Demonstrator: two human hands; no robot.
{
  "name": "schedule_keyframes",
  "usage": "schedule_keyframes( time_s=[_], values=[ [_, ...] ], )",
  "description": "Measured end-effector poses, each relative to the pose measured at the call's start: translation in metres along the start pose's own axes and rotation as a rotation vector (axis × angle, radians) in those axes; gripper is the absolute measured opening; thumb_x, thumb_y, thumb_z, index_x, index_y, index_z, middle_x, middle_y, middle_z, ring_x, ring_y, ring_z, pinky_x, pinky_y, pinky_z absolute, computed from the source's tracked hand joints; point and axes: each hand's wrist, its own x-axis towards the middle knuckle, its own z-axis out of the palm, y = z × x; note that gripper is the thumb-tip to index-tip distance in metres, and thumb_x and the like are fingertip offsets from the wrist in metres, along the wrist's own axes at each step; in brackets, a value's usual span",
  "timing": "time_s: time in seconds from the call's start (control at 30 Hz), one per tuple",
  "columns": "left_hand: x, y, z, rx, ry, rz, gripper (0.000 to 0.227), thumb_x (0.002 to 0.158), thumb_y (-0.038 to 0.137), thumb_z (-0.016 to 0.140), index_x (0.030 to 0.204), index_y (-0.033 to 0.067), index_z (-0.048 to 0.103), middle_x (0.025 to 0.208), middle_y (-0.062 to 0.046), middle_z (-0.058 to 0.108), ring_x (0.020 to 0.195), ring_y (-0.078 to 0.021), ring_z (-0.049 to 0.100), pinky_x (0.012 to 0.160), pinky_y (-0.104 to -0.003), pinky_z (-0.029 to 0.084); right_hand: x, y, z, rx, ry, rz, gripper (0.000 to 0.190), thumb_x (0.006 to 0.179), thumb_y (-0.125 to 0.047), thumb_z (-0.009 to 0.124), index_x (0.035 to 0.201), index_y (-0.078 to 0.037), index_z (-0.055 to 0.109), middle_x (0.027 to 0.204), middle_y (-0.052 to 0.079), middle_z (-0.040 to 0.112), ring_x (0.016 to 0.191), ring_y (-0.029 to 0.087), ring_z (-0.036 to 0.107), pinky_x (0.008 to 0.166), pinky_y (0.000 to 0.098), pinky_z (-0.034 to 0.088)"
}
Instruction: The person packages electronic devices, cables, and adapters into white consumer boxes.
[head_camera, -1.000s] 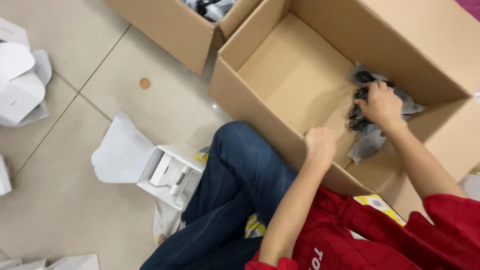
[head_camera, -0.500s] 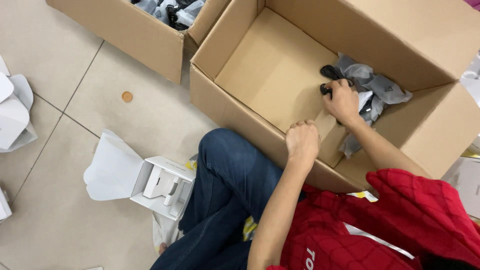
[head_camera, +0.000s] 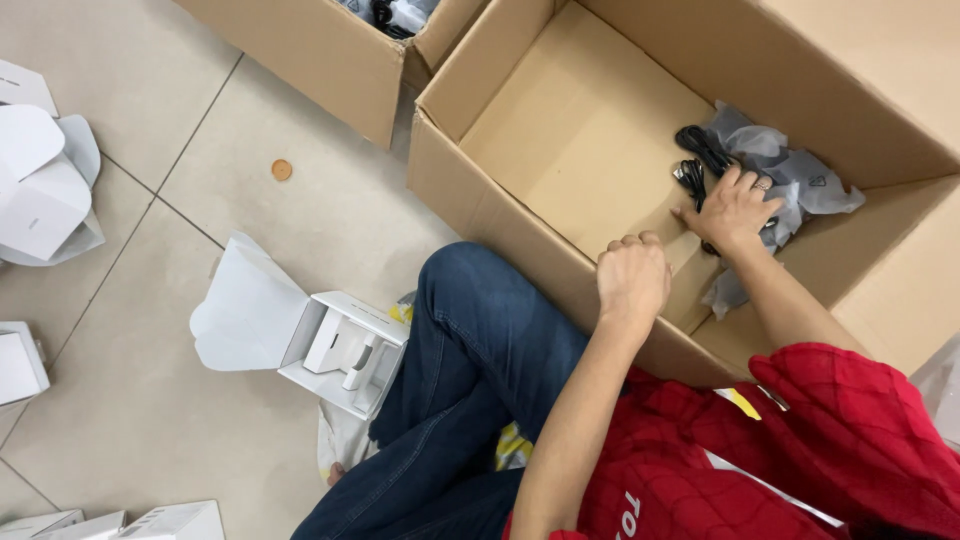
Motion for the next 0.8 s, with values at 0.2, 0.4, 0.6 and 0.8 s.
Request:
schedule_keyframes(
  time_s=[0.2,0.4,0.6,0.8],
  values=[
    [0.0,0.0,0.0,0.002,0.02,-0.014,0.043,0.082,0.039,0.078,0.105,0.0036,0.068,0.097,-0.014,0.073,0.091,-0.0289,0.072,0.076,-0.04,0.059,0.005,0.001,0.02,0.098,-0.1,-0.176,0.069,0.077,-0.04,0.082,0.125,0.002,0.057,0.126,0.023,0.064,0.117,0.044,0.061,0.091,0.063,0.051],
    [0.002,-0.001,-0.001,-0.009,0.077,0.002,0.035,0.084,0.035,0.077,0.102,0.0058,0.068,0.096,-0.013,0.073,0.089,-0.0271,0.073,0.076,-0.038,0.06,-0.023,-0.031,-0.024,0.235,-0.09,-0.515,0.045,0.081,-0.03,0.072,0.118,-0.005,0.06,0.12,0.018,0.068,0.116,0.038,0.062,0.096,0.0549,0.05],
    [-0.016,-0.012,-0.008,-0.325,0.525,0.228,0.017,0.101,0.024,0.064,0.096,0.0082,0.067,0.089,-0.011,0.071,0.085,-0.0289,0.072,0.077,-0.04,0.06,-0.032,-0.048,-0.006,0.233,0.003,-0.687,0.04,0.097,-0.028,0.057,0.129,-0.003,0.056,0.109,0.017,0.067,0.114,0.035,0.061,0.089,0.0526,0.046],
    [-0.021,-0.016,-0.003,-0.311,0.522,0.204,0.016,0.098,0.021,0.061,0.095,0.0064,0.067,0.09,-0.015,0.07,0.08,-0.0302,0.071,0.072,-0.041,0.06,-0.099,-0.106,-0.01,0.605,0.28,-0.159,0.039,0.097,-0.026,0.059,0.128,-0.003,0.061,0.104,0.019,0.065,0.097,0.035,0.061,0.079,0.046,0.049]
  ],
)
